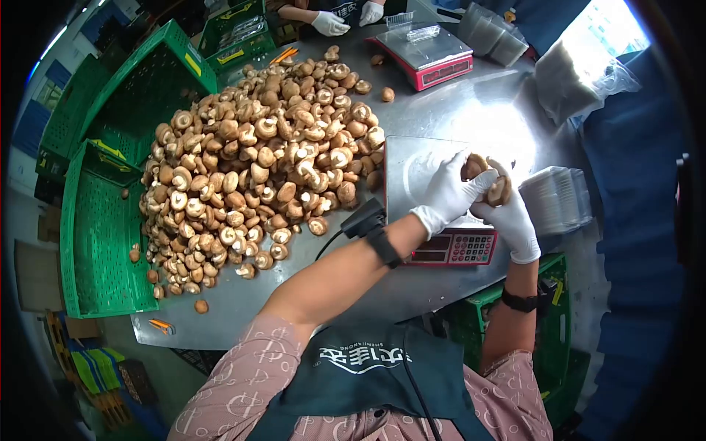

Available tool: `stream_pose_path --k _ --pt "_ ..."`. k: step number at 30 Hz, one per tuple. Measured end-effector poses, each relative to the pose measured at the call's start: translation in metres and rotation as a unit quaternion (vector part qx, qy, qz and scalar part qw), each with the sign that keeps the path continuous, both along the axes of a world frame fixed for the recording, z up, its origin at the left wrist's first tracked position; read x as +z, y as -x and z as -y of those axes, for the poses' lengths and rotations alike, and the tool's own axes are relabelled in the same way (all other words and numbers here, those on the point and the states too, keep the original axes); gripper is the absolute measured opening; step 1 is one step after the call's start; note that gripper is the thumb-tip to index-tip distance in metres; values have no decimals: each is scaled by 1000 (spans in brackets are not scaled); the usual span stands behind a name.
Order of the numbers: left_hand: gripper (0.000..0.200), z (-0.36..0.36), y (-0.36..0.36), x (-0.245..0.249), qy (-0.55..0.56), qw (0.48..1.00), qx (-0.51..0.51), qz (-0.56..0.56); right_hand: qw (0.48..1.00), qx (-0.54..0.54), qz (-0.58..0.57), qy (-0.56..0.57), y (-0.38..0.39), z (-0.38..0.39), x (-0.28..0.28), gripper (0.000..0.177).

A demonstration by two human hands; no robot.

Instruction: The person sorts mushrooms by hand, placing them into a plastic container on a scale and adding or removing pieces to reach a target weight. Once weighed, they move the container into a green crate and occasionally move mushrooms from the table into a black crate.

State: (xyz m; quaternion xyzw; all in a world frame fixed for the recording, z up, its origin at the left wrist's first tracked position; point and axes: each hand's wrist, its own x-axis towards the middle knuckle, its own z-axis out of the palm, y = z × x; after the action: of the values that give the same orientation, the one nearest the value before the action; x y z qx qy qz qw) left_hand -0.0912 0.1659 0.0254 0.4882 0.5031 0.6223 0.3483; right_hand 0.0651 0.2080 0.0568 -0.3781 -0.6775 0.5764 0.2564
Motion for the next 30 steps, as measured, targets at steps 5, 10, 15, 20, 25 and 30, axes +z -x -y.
stream_pose_path --k 5,10,15,20,25,30 --pt "36 -17 -6 -22 156 977 -87 117 976 -11 167 -138 -27 -27 -34 77" --pt "41 -2 20 -18 206 976 -51 56 986 -64 122 -89 -33 -19 -27 62" --pt "37 36 48 -33 121 991 7 57 986 -92 105 -93 -36 -12 -35 44" --pt "35 121 82 -35 108 972 97 187 941 -95 225 -233 -24 2 -31 38" --pt "28 229 104 -86 139 957 228 111 928 -88 119 -342 -12 10 -42 34" --pt "21 321 82 -121 193 952 239 -1 960 37 133 -244 6 11 -66 32"
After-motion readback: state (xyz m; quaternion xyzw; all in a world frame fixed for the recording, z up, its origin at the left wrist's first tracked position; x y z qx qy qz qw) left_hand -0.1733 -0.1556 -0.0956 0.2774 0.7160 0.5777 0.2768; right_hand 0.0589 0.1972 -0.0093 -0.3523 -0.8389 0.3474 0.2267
